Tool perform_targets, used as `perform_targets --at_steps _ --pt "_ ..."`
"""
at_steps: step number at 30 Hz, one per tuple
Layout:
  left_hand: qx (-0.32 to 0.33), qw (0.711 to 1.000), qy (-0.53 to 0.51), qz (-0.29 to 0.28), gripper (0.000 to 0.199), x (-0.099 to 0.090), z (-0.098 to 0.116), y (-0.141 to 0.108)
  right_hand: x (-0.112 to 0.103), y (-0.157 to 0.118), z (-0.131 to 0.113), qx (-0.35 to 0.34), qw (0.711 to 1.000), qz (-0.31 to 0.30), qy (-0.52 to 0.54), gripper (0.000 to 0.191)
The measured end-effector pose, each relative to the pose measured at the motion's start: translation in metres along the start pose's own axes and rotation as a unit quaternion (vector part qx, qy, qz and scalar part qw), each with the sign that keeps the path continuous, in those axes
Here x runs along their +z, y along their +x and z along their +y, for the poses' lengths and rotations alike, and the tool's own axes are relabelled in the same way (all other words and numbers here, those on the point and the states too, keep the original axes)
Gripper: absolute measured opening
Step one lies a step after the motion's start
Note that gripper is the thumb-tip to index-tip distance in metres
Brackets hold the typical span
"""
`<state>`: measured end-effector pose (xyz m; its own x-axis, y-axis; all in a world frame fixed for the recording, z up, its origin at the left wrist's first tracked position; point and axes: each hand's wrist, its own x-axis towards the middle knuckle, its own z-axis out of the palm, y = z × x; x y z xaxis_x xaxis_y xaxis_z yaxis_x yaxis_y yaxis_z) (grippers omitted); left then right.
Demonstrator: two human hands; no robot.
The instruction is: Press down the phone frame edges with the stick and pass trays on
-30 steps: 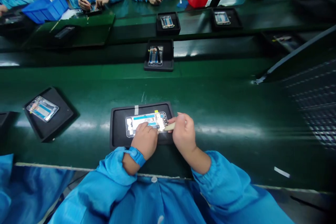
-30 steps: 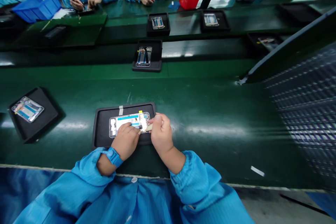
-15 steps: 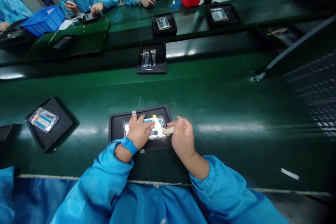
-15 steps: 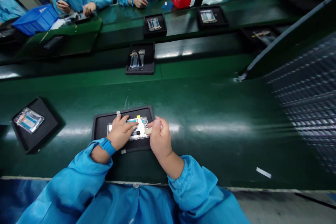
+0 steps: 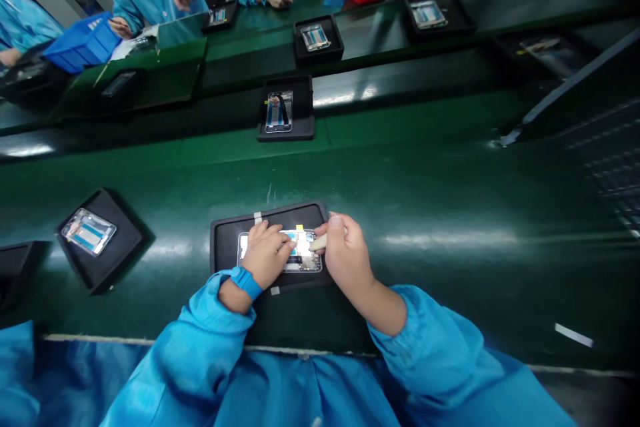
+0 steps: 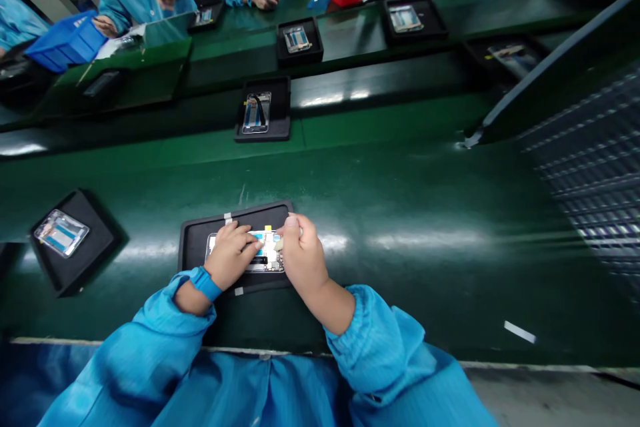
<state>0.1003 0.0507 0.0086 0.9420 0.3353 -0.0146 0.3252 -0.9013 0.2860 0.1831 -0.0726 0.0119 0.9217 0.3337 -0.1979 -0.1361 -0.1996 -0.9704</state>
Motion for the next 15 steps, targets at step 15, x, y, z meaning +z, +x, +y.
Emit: perform_targets --at_steps 15 --pt "0.117 0.984 0.119 0.068 0.022 0.011 0.004 -0.013 0.013 0.002 0.009 -0.166 0.983 -0.003 -0.082 0.026"
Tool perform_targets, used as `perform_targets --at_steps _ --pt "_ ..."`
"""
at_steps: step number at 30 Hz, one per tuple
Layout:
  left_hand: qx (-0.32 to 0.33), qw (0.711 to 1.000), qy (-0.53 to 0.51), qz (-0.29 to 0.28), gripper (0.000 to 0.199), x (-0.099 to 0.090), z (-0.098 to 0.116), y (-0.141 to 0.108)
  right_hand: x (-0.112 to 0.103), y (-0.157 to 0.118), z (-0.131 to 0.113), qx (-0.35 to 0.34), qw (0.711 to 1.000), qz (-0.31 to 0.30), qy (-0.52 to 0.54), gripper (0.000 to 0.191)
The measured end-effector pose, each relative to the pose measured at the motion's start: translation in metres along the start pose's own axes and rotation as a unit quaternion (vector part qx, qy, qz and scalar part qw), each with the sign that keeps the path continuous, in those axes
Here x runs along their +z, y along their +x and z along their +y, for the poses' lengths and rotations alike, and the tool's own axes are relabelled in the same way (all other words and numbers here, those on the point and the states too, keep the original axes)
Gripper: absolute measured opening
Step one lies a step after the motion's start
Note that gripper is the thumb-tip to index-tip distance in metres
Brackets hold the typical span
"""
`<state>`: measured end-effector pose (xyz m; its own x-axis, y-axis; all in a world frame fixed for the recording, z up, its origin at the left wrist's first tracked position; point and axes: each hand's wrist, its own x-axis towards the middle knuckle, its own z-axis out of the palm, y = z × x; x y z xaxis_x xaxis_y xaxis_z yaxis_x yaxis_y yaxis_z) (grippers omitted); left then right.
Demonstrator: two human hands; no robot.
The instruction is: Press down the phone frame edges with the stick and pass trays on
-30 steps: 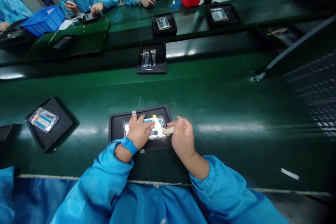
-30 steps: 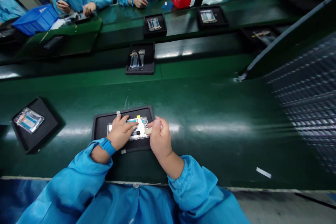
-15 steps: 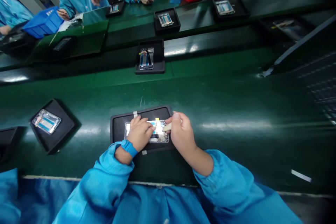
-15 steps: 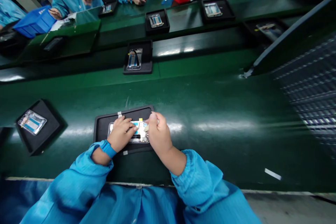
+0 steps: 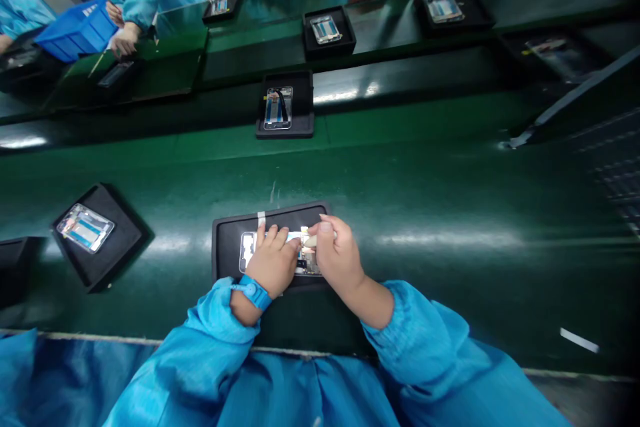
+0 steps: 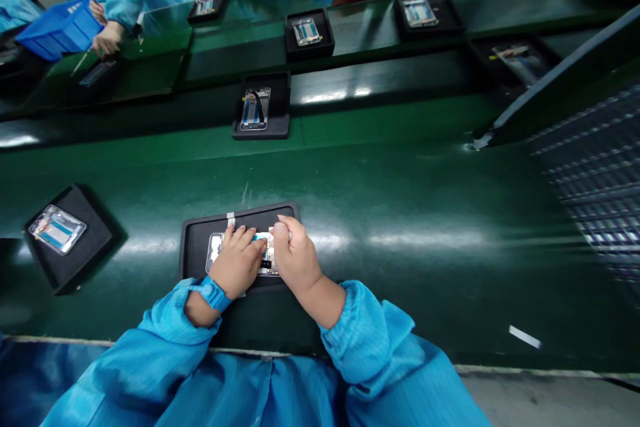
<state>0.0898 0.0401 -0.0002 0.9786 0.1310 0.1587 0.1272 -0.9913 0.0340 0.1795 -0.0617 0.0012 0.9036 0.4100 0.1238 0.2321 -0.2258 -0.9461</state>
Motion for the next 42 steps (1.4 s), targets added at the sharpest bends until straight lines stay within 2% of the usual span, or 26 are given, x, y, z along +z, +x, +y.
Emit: perform_targets --at_steps 4,10,16,20,23,26,29,31,32,35,37,39,42 --pt "-0.001 1.000 0.002 -0.003 0.021 0.000 0.002 0.000 0.000 -0.001 0.001 -0.050 0.998 0.003 -0.023 0.023" --pt "-0.006 1.000 -0.005 -0.021 0.022 -0.001 0.003 0.001 -0.001 -0.002 0.002 -0.088 0.995 0.001 -0.053 0.020" --pt "-0.009 0.999 -0.014 -0.028 0.023 -0.001 0.003 0.001 -0.001 -0.003 0.004 -0.105 0.991 0.011 -0.079 0.020" --pt "-0.011 0.999 -0.028 -0.034 0.025 -0.001 0.003 0.001 -0.003 -0.001 -0.002 -0.125 0.985 -0.009 -0.115 0.023" --pt "-0.019 0.998 -0.044 -0.047 0.027 -0.001 0.002 0.000 -0.002 0.002 -0.011 -0.178 0.967 -0.058 -0.173 0.027" --pt "-0.016 0.996 -0.058 -0.063 0.031 0.000 0.002 -0.001 0.004 0.004 -0.019 -0.249 0.932 -0.125 -0.233 0.035" --pt "-0.018 0.995 -0.066 -0.079 0.034 0.000 0.001 0.000 0.010 0.006 -0.020 -0.280 0.919 -0.132 -0.245 0.041" --pt "-0.031 0.993 -0.078 -0.085 0.033 -0.001 0.000 0.002 0.012 0.008 -0.017 -0.261 0.933 -0.116 -0.219 0.039" --pt "-0.040 0.992 -0.086 -0.083 0.030 -0.002 -0.001 0.002 0.011 0.009 -0.015 -0.229 0.947 -0.106 -0.198 0.038" --pt "-0.075 0.988 -0.111 -0.073 0.026 -0.002 -0.003 0.005 0.006 0.013 -0.009 -0.046 0.993 -0.052 -0.094 0.035" --pt "-0.097 0.984 -0.127 -0.075 0.024 -0.002 -0.005 0.006 0.001 0.013 -0.007 0.062 0.998 -0.005 -0.007 0.033" --pt "-0.121 0.979 -0.144 -0.084 0.023 -0.002 -0.006 0.009 -0.003 0.009 -0.006 0.097 0.993 0.036 0.057 0.031" --pt "-0.152 0.971 -0.161 -0.087 0.020 -0.003 -0.008 0.014 -0.006 0.003 -0.007 0.103 0.988 0.071 0.085 0.030"
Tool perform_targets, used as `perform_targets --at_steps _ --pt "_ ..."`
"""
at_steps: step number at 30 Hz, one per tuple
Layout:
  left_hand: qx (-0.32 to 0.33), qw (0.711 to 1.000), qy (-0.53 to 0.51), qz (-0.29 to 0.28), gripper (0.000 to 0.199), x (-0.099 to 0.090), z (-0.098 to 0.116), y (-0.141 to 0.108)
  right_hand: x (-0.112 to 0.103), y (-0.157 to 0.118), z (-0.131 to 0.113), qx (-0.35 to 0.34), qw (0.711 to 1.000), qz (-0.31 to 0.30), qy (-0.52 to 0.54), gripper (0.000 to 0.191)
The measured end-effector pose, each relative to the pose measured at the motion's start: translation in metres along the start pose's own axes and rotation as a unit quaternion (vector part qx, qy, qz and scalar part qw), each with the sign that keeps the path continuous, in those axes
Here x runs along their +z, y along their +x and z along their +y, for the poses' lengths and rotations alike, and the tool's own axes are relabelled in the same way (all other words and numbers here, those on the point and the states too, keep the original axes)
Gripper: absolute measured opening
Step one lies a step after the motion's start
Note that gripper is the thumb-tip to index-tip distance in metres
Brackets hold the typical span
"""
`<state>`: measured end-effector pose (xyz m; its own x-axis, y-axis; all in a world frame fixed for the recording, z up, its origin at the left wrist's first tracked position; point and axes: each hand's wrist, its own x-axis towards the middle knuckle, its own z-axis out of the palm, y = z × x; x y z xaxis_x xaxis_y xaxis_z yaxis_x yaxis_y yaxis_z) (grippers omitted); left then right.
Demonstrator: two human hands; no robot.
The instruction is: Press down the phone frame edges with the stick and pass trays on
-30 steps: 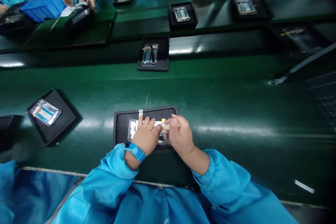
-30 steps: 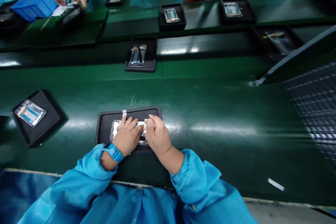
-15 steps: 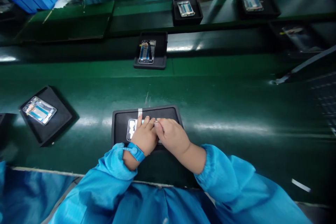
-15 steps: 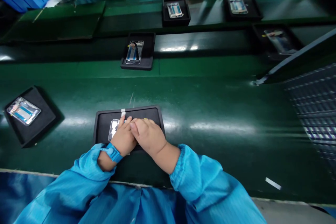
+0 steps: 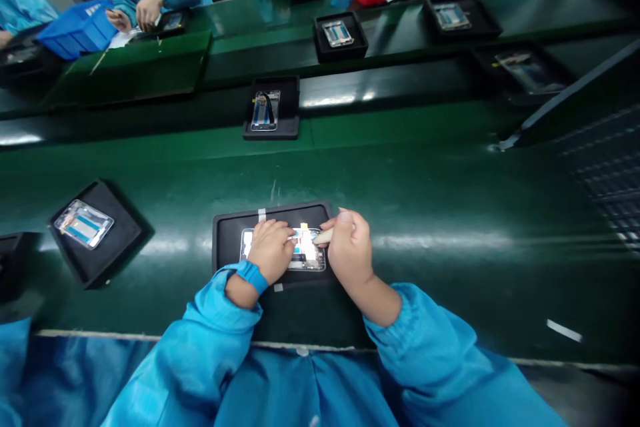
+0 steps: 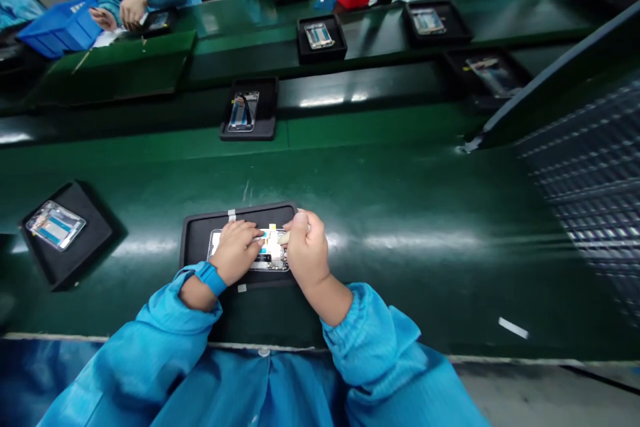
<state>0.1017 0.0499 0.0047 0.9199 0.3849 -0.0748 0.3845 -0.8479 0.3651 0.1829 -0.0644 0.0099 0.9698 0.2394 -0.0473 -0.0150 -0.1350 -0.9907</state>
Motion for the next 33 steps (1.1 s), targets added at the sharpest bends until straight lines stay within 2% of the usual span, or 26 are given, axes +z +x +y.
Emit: perform_targets --at_steps 4,9,13,15,17,18,20,22,25,27,29,31,33 --pt "-0.009 1.000 -0.005 0.003 0.015 0.001 0.002 0.004 0.001 -0.002 0.001 0.006 1.000 0.004 0.016 0.029" --pt "-0.011 0.999 -0.031 0.029 0.013 0.001 0.005 0.004 0.003 0.001 -0.001 0.036 0.999 -0.019 0.031 0.033" --pt "-0.047 0.994 -0.079 0.065 0.022 -0.021 -0.008 0.002 -0.006 0.012 -0.007 0.090 0.993 -0.013 0.071 0.035" --pt "-0.119 0.983 -0.075 0.121 0.028 -0.036 -0.025 -0.002 -0.016 0.021 -0.007 0.126 0.987 0.027 0.097 0.031" --pt "-0.241 0.954 -0.096 0.150 0.034 -0.049 -0.044 -0.008 -0.029 0.028 -0.005 0.179 0.974 0.061 0.127 0.027" --pt "-0.297 0.937 -0.119 0.141 0.037 -0.052 -0.053 -0.012 -0.036 0.030 -0.003 0.213 0.966 0.061 0.133 0.026" --pt "-0.357 0.912 -0.174 0.100 0.042 -0.056 -0.066 -0.019 -0.046 0.031 0.002 0.269 0.956 0.026 0.113 0.025" --pt "-0.371 0.891 -0.251 0.068 0.043 -0.055 -0.071 -0.024 -0.052 0.027 0.006 0.289 0.955 -0.022 0.067 0.026" --pt "-0.385 0.853 -0.348 0.047 0.039 -0.054 -0.068 -0.032 -0.054 0.018 0.008 0.266 0.960 -0.079 -0.031 0.032" --pt "-0.381 0.818 -0.431 -0.002 0.033 -0.055 -0.063 -0.038 -0.055 0.014 0.008 0.256 0.957 -0.104 -0.095 0.036" --pt "-0.353 0.753 -0.551 -0.067 0.028 -0.055 -0.061 -0.045 -0.055 0.012 0.011 0.265 0.950 -0.118 -0.115 0.037" --pt "-0.337 0.719 -0.605 -0.066 0.028 -0.055 -0.064 -0.052 -0.054 0.014 0.017 0.275 0.947 -0.131 -0.096 0.036" --pt "-0.322 0.709 -0.626 -0.036 0.032 -0.053 -0.068 -0.059 -0.051 0.017 0.023 0.274 0.948 -0.137 -0.081 0.033"
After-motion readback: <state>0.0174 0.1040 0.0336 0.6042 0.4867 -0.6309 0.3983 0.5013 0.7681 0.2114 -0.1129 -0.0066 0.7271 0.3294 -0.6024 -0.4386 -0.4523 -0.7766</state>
